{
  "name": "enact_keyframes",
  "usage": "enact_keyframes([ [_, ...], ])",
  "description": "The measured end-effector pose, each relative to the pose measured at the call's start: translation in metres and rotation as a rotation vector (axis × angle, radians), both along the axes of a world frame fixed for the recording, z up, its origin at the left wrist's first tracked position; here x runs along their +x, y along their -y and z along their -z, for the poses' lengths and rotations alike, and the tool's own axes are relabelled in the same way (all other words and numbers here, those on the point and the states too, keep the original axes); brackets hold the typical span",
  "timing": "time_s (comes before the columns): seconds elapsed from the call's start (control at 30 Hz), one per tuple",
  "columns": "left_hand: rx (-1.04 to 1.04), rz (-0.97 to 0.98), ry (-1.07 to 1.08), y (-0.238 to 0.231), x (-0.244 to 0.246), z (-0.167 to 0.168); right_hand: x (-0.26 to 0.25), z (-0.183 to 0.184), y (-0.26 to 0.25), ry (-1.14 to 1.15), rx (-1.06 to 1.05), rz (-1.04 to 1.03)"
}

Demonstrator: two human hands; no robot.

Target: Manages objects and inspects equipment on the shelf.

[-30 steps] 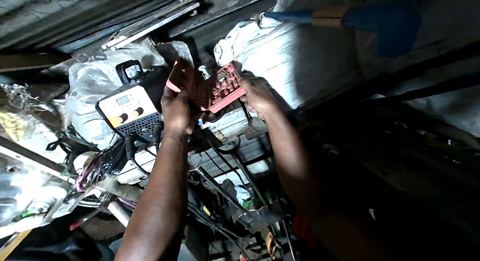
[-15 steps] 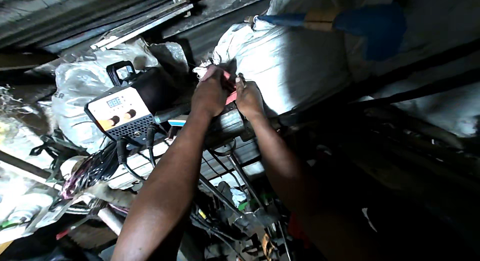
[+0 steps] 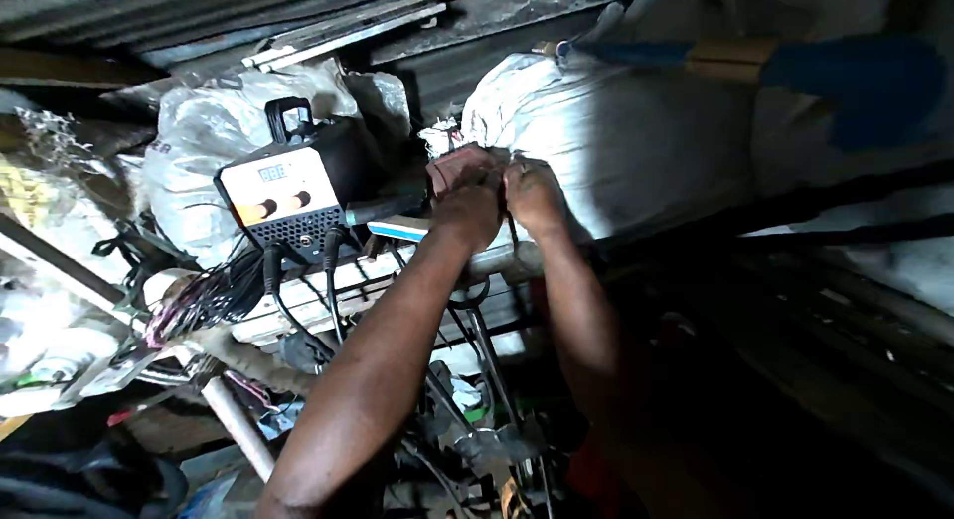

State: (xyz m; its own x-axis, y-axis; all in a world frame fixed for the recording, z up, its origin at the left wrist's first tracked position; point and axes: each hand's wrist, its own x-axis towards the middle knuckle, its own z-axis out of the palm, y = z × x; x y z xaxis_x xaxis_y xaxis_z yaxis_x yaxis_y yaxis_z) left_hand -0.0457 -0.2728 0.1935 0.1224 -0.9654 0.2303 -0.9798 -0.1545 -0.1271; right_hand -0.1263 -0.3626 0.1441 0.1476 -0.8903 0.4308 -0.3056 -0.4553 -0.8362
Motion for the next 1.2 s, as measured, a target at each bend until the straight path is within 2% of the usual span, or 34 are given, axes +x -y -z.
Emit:
enact_keyframes([
  [0.13, -0.01, 0.019, -0.034, 0.002, 0.006, 0.001, 0.007, 0.003, 0.003, -0.036, -0.051, 0.046],
  [0.23, -0.112, 0.079, 0.057, -0.018, -0.014, 0.023, 0.0, 0.013, -0.001, -0.019, -0.093, 0.062],
  [0.3, -0.233, 0.211, 0.093, -0.051, -0.023, 0.04, -0.009, 0.024, -0.011, 0.007, -0.175, 0.11],
  [0.37, -0.359, 0.353, 0.038, -0.088, -0.019, 0.053, -0.014, 0.039, -0.027, 0.051, -0.26, 0.149],
  [0.5, -0.703, 0.48, -0.177, -0.16, 0.031, 0.078, 0.003, 0.061, -0.036, 0.177, -0.527, 0.104],
  [0.57, -0.874, 0.406, -0.248, -0.196, 0.074, 0.089, 0.014, 0.058, -0.034, 0.189, -0.555, 0.071],
  [0.67, -1.106, 0.139, -0.27, -0.246, 0.146, 0.102, 0.03, 0.055, -0.031, 0.203, -0.551, 0.129],
  [0.8, -1.39, -0.168, -0.452, -0.278, 0.218, 0.109, 0.046, 0.068, -0.014, 0.213, -0.633, 0.198],
  [0.87, -1.366, -0.296, -0.492, -0.284, 0.238, 0.114, 0.052, 0.071, -0.011, 0.226, -0.643, 0.228],
  [0.93, -1.238, -0.394, -0.488, -0.288, 0.249, 0.119, 0.054, 0.069, -0.012, 0.199, -0.628, 0.263],
  [1.07, -0.937, -0.477, -0.375, -0.291, 0.237, 0.114, 0.053, 0.065, -0.011, 0.101, -0.611, 0.24],
  [1.2, -0.907, -0.508, -0.426, -0.268, 0.236, 0.122, 0.056, 0.064, -0.005, 0.067, -0.629, 0.22],
])
